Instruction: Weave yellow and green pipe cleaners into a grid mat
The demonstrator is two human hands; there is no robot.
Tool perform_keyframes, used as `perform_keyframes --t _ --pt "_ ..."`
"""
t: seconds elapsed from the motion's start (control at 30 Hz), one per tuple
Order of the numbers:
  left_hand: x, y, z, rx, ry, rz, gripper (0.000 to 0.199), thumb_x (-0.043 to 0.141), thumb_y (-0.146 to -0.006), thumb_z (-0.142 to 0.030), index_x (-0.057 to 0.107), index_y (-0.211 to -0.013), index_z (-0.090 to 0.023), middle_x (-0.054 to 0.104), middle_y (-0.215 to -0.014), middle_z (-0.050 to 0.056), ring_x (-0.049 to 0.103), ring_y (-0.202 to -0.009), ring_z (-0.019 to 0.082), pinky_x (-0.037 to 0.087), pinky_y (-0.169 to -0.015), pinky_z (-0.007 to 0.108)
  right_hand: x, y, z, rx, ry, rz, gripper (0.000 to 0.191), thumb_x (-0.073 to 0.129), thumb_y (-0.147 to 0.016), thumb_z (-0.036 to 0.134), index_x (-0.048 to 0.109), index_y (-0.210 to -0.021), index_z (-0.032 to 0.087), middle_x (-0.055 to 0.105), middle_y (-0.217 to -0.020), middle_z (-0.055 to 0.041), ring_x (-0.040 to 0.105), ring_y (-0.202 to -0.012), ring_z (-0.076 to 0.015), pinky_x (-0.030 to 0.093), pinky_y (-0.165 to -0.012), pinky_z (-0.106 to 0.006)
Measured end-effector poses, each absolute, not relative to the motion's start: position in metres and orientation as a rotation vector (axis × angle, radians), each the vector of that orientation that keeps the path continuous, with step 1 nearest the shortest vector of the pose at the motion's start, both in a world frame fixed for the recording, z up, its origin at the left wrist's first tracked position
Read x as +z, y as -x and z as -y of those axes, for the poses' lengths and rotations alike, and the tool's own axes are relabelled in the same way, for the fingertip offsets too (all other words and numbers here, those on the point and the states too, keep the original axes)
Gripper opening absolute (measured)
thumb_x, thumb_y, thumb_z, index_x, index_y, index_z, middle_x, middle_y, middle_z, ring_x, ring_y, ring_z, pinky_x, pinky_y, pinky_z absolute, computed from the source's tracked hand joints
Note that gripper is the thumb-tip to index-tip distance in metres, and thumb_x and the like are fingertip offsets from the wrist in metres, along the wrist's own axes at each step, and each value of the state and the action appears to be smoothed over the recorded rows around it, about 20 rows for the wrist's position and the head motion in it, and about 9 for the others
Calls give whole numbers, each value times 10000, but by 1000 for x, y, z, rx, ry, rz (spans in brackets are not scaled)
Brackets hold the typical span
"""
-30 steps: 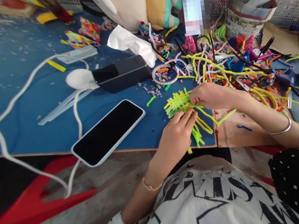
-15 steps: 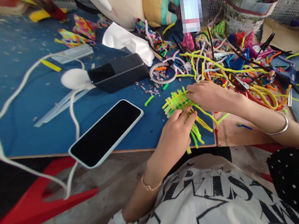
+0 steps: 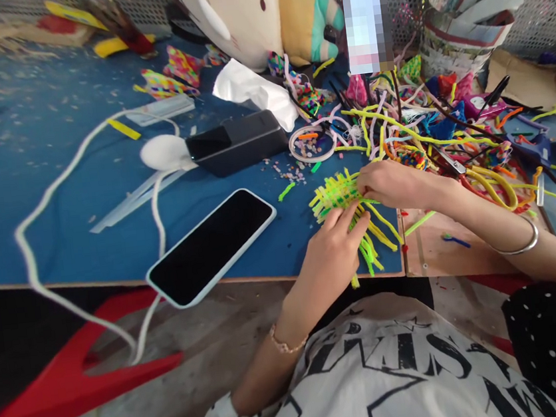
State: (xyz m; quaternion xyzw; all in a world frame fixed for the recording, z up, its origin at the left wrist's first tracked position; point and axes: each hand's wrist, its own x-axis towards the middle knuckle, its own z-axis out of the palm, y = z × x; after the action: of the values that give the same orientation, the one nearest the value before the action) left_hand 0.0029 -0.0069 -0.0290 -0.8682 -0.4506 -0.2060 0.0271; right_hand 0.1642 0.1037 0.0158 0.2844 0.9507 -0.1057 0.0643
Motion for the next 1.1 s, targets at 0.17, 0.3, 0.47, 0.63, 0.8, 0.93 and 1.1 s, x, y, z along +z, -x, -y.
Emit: perform_keyframes --t 0.17,0.3,0.47,0.63,0.8,0.93,1.1 --pt "-28 -3 6 -645 2710 1394 435 411 -784 43 610 -1146 -94 637 -1236 164 580 -1026 262 587 -824 406 12 -164 -104 -385 -870 -2890 196 415 -815 77 598 -786 143 596 -805 -70 477 -710 -137 358 -704 -281" --pt "-27 -2 6 -636 2735 1414 419 421 -793 37 614 -1141 -97 636 -1232 167 582 -1026 265 593 -810 405 12 -162 -103 -483 -938 -2857 203 431 -789 45 614 -795 133 603 -808 -65 476 -721 -130 354 -705 -273" --pt "-28 -3 6 -671 2723 1404 407 424 -796 36 615 -1131 -93 638 -1225 168 599 -1027 269 600 -816 416 17 -161 -105 -581 -1003 -2845 176 474 -782 68 641 -769 121 591 -775 -59 465 -703 -127 346 -699 -277" --pt "-29 -3 7 -718 2737 1413 401 392 -827 32 606 -1146 -83 606 -1264 182 477 -1290 330 561 -930 471 18 -163 -107 -424 -992 -2946 182 477 -796 82 648 -784 142 552 -772 -47 434 -738 -144 335 -726 -284" --pt "-31 -2 8 -714 2755 1446 423 392 -831 31 589 -1179 -105 595 -1282 168 455 -1320 347 566 -934 485 17 -164 -106 -382 -936 -2939 150 499 -820 120 629 -751 152 513 -768 -49 414 -762 -161 324 -743 -302" --pt "-31 -1 7 -726 2771 1460 439 394 -822 38 586 -1178 -130 593 -1288 152 450 -1331 324 566 -943 474 12 -166 -107 -502 -938 -2962 104 515 -804 118 606 -777 160 509 -779 -40 409 -768 -157 335 -756 -301" --pt "-30 0 5 -745 2784 1445 420 398 -820 35 597 -1154 -124 600 -1277 149 468 -1318 322 562 -953 465 6 -167 -107 -600 -946 -2973 92 516 -793 114 599 -806 154 515 -803 -48 418 -806 -163 348 -767 -299"
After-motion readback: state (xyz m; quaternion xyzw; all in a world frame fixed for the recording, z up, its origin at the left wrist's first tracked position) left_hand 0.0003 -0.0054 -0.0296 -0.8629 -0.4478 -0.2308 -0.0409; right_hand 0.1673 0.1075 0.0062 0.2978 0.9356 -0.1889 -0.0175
